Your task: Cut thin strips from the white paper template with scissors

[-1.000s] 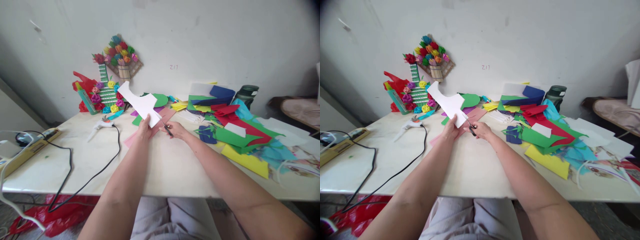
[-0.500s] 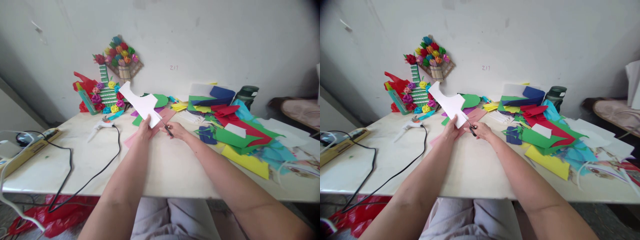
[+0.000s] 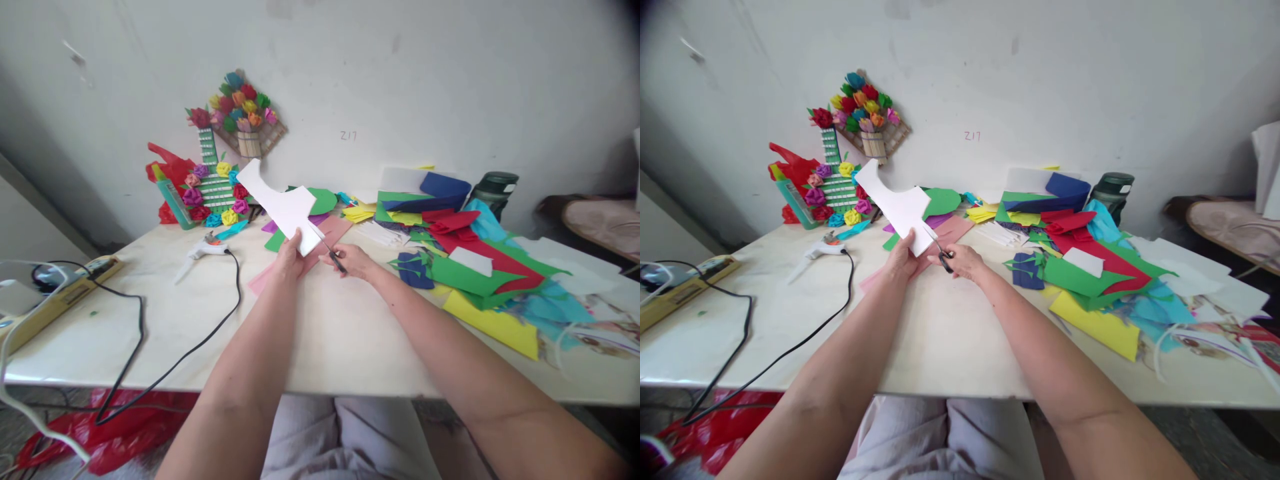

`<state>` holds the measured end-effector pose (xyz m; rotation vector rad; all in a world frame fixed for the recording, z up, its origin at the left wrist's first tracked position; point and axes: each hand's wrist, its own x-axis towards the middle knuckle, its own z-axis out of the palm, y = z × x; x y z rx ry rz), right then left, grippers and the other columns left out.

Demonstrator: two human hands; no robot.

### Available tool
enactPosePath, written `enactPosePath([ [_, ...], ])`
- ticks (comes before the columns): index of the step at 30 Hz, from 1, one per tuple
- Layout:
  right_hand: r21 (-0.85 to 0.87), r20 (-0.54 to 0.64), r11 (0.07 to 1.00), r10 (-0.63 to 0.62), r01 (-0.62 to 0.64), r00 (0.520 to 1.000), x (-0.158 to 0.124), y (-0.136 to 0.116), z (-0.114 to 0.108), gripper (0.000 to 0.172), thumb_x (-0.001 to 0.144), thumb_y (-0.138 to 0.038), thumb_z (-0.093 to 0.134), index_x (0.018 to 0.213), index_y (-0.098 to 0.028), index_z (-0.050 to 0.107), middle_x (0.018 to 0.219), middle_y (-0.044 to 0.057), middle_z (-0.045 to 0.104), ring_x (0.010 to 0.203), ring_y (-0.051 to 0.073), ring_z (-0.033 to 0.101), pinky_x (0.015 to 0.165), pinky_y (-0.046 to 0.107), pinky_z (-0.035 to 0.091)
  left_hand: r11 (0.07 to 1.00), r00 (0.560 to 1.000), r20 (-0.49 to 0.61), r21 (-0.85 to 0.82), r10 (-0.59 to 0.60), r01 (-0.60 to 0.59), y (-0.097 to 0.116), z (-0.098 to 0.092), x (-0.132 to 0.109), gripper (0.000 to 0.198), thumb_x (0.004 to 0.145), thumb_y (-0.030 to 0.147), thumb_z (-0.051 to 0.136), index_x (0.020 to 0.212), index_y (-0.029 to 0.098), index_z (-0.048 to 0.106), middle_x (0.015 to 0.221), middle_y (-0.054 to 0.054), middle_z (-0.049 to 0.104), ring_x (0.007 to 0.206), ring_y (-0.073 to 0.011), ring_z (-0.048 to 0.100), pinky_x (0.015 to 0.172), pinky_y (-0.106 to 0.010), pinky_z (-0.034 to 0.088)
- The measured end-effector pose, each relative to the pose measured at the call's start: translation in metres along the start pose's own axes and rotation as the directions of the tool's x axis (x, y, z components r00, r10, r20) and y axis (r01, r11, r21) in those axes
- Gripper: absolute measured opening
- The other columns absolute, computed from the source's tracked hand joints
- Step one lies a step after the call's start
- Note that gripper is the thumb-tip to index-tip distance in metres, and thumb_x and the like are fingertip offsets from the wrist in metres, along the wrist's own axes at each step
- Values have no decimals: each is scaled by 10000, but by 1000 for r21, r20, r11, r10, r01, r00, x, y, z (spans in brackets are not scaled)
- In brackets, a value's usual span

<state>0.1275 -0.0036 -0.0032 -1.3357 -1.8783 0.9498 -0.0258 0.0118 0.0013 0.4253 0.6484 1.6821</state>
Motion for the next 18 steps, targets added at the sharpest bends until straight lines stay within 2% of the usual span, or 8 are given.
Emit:
enactPosePath([
  [18,16,4,1000,-2,1,1000,-2,2,0,360,633,-509,708,716,-174,605,547,-40,549,406,46,477,345,142,412,1000,1000,18,15,15,-15,-3,-6,7,162,770,150,631,932,144,615,830,-55,697,839,-186,662,821,-316,530],
])
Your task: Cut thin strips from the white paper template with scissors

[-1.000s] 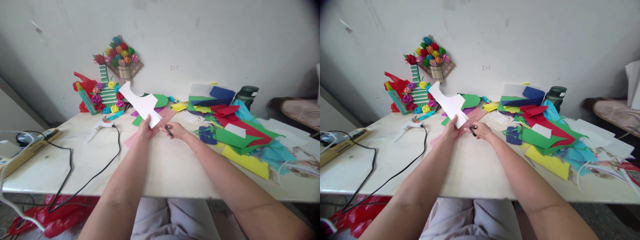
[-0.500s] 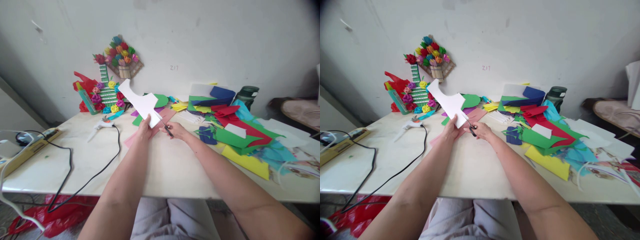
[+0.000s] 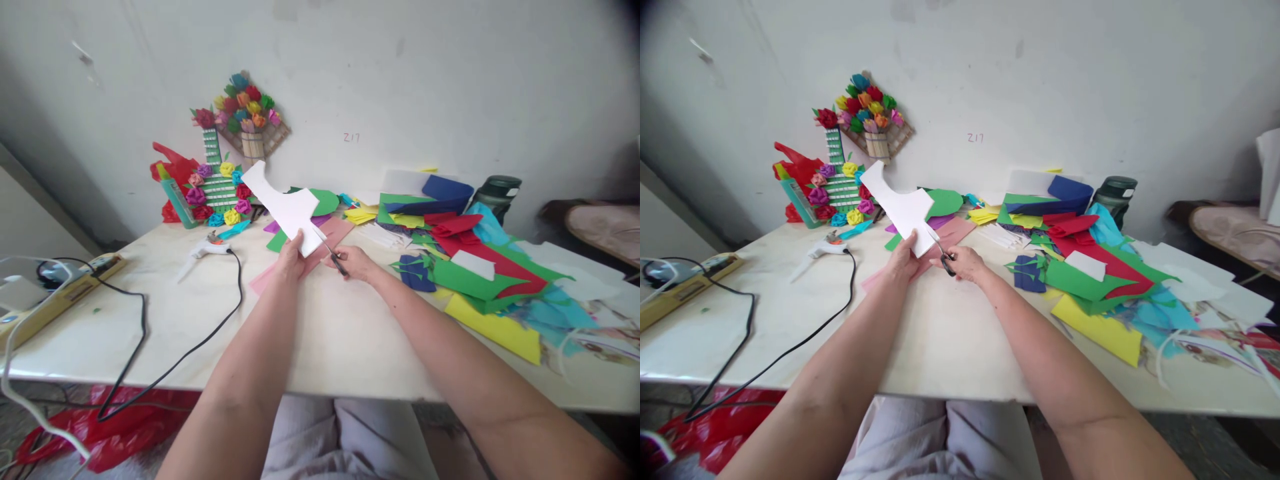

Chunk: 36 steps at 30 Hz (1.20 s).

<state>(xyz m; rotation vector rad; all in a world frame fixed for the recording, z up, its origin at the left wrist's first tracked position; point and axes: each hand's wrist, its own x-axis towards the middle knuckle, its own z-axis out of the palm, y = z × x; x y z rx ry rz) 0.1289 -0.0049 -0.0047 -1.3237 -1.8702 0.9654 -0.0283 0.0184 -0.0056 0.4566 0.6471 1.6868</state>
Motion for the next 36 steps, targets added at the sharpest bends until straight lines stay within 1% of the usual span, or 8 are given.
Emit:
enactPosePath([
  [3,19,2,1000,-7,7,1000,1,1,1,347,640,-494,705,709,-169,603,529,-43,539,395,48,471,335,141,398,1000,1000,6,1,-8,8,0,0,-1,180,757,162,648,931,144,608,820,-58,694,832,-192,662,811,-329,533],
  [6,7,0,1000,-9,9,1000,1,2,1,323,650,-472,701,711,-170,602,519,-47,530,389,49,469,334,141,388,1000,999,46,15,-18,17,1,-1,-2,206,741,161,661,940,148,607,819,-57,692,805,-195,664,793,-347,540],
  [9,-26,-17,1000,-8,7,1000,1,2,1,301,662,-454,693,721,-173,603,522,-49,527,392,49,468,343,142,386,998,995,81,53,-50,46,1,-4,-2,253,703,127,682,943,154,608,827,-51,691,753,-200,666,741,-368,555],
  [14,-104,-29,994,-28,24,999,0,1,0,299,666,-458,684,744,-179,608,540,-54,541,396,48,470,359,145,376,997,995,73,45,-70,67,0,-7,1,294,661,78,696,932,155,611,811,-48,692,738,-197,667,710,-345,562],
  [20,-133,-31,991,-40,35,999,-2,-1,-1,329,660,-489,682,752,-182,608,562,-52,552,413,48,483,373,143,381,999,997,63,19,-50,49,-1,-6,1,285,682,73,681,945,158,610,820,-47,697,732,-191,668,726,-356,562],
  [25,-122,-36,992,-24,19,999,-3,-3,-1,348,658,-508,682,745,-181,601,560,-55,547,410,45,480,375,143,400,999,998,54,19,-42,42,-2,-6,2,312,678,71,691,964,167,610,842,-49,698,761,-187,671,776,-347,545],
  [31,-98,-37,995,-14,10,999,-5,-6,-1,363,651,-525,685,722,-183,586,557,-53,550,413,45,479,371,142,409,999,998,56,31,-35,33,0,-3,-3,205,693,57,669,871,145,620,811,-48,696,765,-187,670,829,-367,529],
  [36,-113,-30,993,-25,21,999,-6,-7,-1,370,663,-540,669,721,-183,589,578,-44,565,434,48,501,384,139,411,999,998,63,34,-24,22,3,1,-7,172,706,33,641,849,127,629,779,-47,691,758,-175,668,858,-349,517],
])
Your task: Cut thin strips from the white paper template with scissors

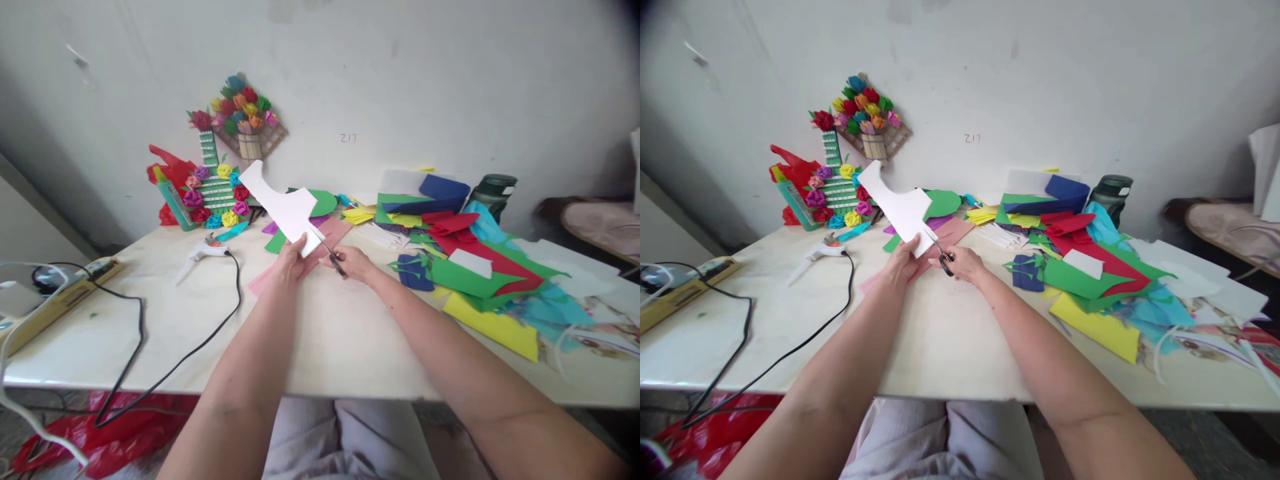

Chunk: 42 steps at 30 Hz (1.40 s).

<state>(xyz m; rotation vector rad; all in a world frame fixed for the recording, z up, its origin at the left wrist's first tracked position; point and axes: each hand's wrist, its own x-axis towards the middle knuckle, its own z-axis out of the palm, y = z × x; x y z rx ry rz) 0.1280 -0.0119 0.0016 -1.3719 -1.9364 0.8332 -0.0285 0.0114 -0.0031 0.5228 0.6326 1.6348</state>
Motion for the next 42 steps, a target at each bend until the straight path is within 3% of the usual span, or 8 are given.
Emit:
enactPosePath([
  [17,5,2,1000,6,-6,1000,2,1,0,358,663,-526,683,737,-188,592,585,-38,575,463,59,531,406,140,424,1000,1000,-9,-16,-24,24,-1,-1,1,261,705,78,669,946,158,610,882,-60,699,860,-204,670,867,-369,523],
  [25,18,14,1000,-21,21,1000,4,3,0,367,663,-539,671,718,-188,580,579,-36,564,477,70,543,410,148,423,1000,1000,-2,4,-15,15,0,0,0,180,726,64,638,884,149,621,841,-55,699,848,-200,670,871,-365,519],
  [42,-4,0,1000,-7,7,1000,0,-2,-1,362,654,-527,680,714,-183,582,566,-42,558,455,56,507,412,145,410,999,1000,-16,36,-17,17,1,-2,1,198,708,62,657,873,166,619,840,-41,695,831,-186,669,813,-324,541],
])
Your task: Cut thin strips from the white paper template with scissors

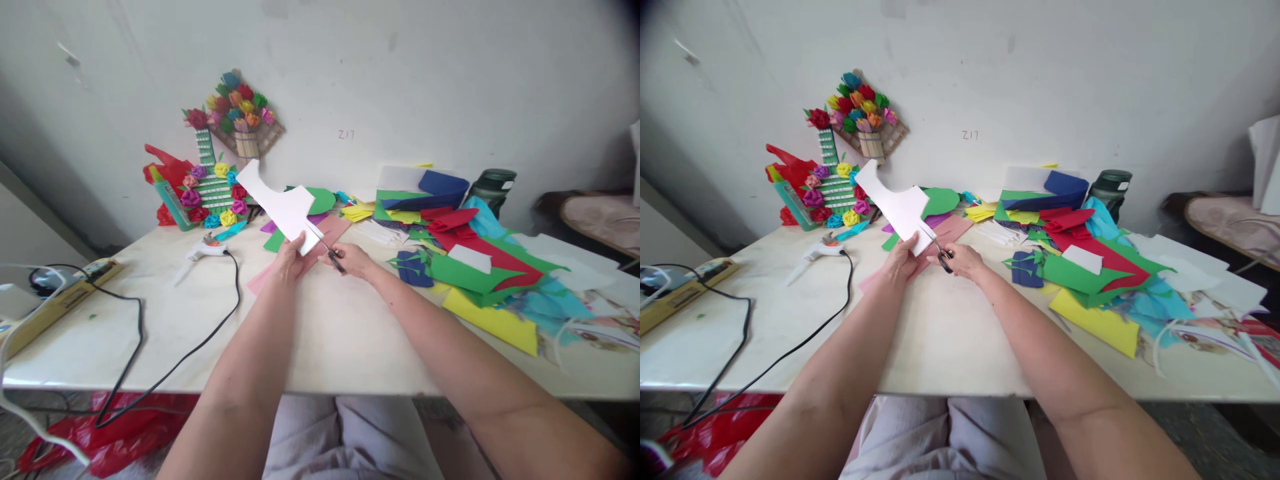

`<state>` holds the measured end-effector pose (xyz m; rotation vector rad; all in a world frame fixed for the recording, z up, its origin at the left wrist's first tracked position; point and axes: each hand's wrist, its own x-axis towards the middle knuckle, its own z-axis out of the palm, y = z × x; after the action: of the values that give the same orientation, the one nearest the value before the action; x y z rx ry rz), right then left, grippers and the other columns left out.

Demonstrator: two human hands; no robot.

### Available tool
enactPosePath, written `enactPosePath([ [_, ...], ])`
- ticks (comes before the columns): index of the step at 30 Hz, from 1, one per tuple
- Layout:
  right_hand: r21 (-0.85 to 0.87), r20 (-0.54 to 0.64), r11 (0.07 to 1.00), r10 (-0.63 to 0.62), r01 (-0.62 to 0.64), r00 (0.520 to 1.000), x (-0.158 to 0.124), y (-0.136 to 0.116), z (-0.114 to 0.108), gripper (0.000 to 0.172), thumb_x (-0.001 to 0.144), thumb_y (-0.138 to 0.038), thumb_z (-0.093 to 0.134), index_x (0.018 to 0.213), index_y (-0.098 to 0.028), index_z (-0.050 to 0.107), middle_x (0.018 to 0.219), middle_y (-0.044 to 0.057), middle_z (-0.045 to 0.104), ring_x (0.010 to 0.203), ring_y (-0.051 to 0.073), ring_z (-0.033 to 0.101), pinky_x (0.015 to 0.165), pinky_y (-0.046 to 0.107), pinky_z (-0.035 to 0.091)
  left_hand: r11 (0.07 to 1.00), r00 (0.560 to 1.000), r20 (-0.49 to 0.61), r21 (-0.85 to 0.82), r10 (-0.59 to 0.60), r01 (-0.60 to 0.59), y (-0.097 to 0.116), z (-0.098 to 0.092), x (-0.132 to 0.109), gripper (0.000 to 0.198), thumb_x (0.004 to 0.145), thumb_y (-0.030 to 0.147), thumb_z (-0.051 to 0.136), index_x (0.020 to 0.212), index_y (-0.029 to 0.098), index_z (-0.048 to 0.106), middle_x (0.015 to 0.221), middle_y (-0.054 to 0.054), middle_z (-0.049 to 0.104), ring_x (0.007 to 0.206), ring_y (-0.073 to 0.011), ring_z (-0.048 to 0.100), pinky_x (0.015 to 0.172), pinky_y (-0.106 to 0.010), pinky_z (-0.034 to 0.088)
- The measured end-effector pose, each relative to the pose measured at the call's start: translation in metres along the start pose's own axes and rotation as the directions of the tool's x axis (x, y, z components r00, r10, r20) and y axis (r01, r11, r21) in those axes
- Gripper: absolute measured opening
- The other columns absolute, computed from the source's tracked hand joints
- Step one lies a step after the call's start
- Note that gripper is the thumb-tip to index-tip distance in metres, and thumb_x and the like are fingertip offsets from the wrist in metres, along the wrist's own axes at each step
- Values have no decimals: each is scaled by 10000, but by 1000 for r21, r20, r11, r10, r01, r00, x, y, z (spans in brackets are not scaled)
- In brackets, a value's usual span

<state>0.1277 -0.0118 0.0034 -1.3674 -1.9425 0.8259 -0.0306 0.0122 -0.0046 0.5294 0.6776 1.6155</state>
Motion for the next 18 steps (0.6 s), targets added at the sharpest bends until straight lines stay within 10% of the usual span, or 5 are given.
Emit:
enactPosePath([
  [18,-49,11,999,1,0,1000,2,3,0,347,664,-531,661,737,-196,609,565,-45,562,426,54,487,383,151,383,1000,1000,6,-5,11,-11,-1,0,2,199,689,40,660,851,150,625,784,-31,690,719,-163,662,770,-314,539],
])
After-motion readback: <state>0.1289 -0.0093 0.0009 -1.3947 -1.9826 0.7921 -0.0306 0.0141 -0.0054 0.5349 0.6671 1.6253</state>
